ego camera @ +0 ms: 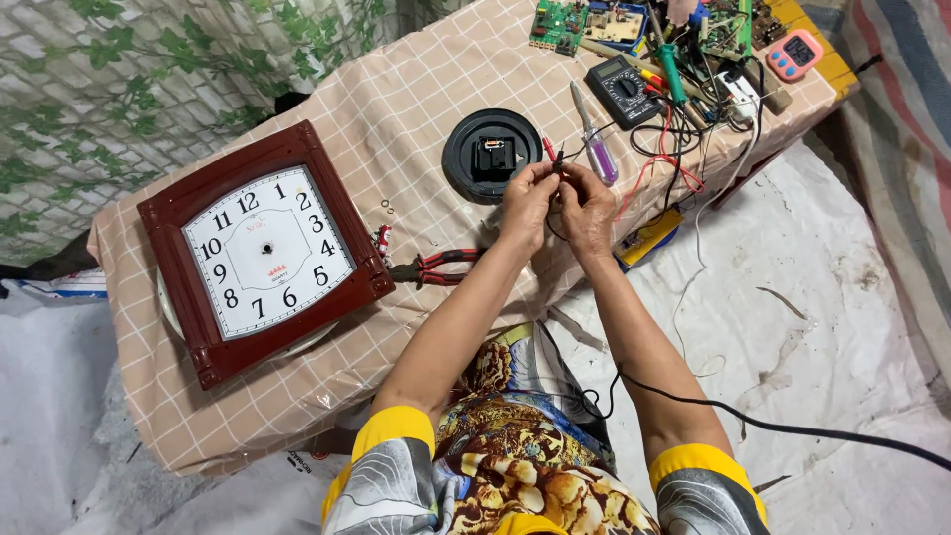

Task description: The person works on a disassembled wall clock mechanism placed on a table. They use a multimeter to test the electrical connections on the clock's circuit board and then use a soldering iron to solder components on the board.

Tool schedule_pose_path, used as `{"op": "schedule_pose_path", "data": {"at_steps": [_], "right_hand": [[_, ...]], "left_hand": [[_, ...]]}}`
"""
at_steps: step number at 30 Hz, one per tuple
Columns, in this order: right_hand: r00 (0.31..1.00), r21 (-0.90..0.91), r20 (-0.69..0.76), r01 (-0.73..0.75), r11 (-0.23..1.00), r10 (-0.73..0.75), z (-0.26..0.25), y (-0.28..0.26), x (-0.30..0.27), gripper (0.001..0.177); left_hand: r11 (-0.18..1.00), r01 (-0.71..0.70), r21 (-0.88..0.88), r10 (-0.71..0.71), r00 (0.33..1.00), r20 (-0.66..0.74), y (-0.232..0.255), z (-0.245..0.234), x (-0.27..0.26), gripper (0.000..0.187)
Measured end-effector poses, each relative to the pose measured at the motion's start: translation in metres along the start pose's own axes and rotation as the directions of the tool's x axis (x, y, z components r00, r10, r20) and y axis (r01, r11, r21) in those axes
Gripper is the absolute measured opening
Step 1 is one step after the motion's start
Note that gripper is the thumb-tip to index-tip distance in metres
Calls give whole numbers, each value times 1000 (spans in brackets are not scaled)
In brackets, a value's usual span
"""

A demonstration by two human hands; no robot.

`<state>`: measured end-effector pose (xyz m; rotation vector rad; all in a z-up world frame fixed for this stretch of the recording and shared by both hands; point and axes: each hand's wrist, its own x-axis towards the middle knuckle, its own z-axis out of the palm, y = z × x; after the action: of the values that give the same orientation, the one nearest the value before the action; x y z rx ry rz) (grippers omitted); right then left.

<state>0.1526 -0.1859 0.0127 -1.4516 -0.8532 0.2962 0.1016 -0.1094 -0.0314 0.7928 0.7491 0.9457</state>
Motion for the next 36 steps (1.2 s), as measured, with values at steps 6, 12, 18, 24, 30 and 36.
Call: {"op": "schedule_pose_path", "data": {"at_steps": [6,12,18,24,30,36], "right_hand": [[999,97,-45,-11,995,16,16,-6,-10,35],[997,-139,-37,65,988,-71,10,3,-2,29],[955,-457,51,282,843,-292,-2,7,36,36],[966,-730,138,247,637,-217,2,36,56,37],[941,-842,186,300,448,-281,3,55,56,34],[867,-857,267,413,308,-421,6,43,49,31]], "left_hand": [[995,1,-101,-4,1000,-22,6,5,3,24],[956,-90,279,89,996,18,55,4,-40,39],[79,-516,853,623,693,362,83,-64,9,88],[16,-411,912,243,886,395,106,-72,33,100],[23,-457,889,188,876,445,120,-75,36,92],[29,-410,912,29,912,409,119,-78,61,90]]}}
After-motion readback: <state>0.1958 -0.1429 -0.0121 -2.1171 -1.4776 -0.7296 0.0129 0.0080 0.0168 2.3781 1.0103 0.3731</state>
